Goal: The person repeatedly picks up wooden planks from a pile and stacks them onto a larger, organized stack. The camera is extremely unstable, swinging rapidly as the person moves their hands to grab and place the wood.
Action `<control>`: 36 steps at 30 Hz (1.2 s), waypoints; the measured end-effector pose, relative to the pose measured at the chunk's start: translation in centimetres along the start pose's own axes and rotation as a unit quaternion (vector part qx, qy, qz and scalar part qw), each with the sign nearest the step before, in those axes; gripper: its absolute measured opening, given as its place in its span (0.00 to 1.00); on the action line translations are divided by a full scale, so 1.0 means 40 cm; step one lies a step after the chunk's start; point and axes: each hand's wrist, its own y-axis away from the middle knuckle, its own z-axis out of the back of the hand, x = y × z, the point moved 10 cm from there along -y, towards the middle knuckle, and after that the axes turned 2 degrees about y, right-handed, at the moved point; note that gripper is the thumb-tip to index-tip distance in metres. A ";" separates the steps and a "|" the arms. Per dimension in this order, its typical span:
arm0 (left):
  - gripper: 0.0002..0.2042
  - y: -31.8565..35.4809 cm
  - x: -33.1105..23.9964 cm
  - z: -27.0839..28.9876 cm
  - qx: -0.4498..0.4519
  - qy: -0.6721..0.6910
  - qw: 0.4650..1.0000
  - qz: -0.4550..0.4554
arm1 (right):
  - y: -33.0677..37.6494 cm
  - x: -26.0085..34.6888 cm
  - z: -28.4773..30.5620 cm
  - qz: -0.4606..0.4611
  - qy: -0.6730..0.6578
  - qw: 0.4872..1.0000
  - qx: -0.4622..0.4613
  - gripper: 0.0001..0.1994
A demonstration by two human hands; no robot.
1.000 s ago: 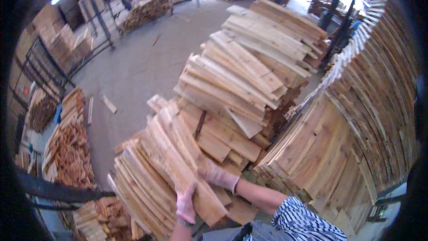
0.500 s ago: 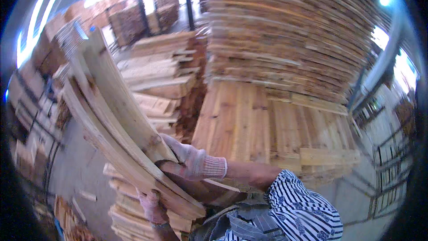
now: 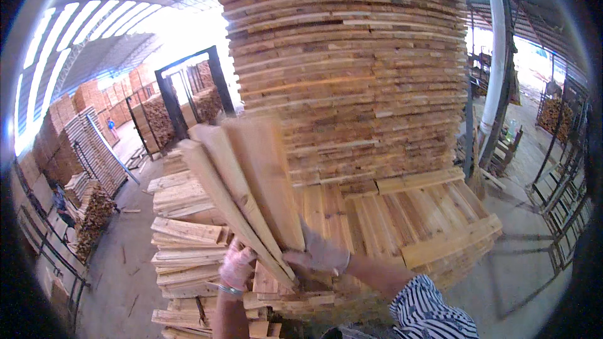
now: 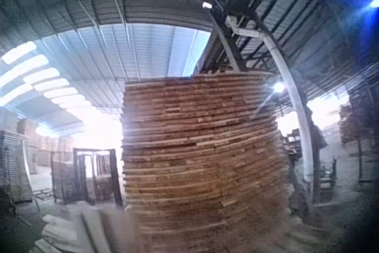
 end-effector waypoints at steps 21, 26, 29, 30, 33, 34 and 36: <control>0.51 -0.024 0.221 -1.203 0.075 0.173 0.974 0.123 | 0.531 0.052 0.891 -0.372 0.363 0.846 -0.118 0.56; 0.23 -0.029 0.407 -1.517 0.203 0.205 0.926 0.242 | 0.705 -0.033 1.127 -0.521 0.413 0.747 -0.005 0.48; 0.17 -0.044 0.583 -1.569 0.219 0.039 0.928 0.299 | 0.760 -0.168 1.182 -0.461 0.479 0.747 -0.014 0.46; 0.17 -0.064 0.603 -1.574 0.214 0.002 0.944 0.252 | 0.806 -0.230 1.188 -0.478 0.542 0.691 0.029 0.45; 0.33 -0.086 0.658 -1.535 0.199 0.001 0.934 0.297 | 0.954 -0.369 1.238 -0.552 0.506 0.662 0.009 0.41; 0.35 -0.093 0.657 -1.497 0.181 0.003 0.930 0.319 | 0.992 -0.398 1.239 -0.563 0.426 0.708 -0.006 0.42; 0.35 -0.106 0.597 -1.404 0.201 -0.015 0.929 0.312 | 1.023 -0.407 1.268 -0.543 0.462 0.701 -0.020 0.43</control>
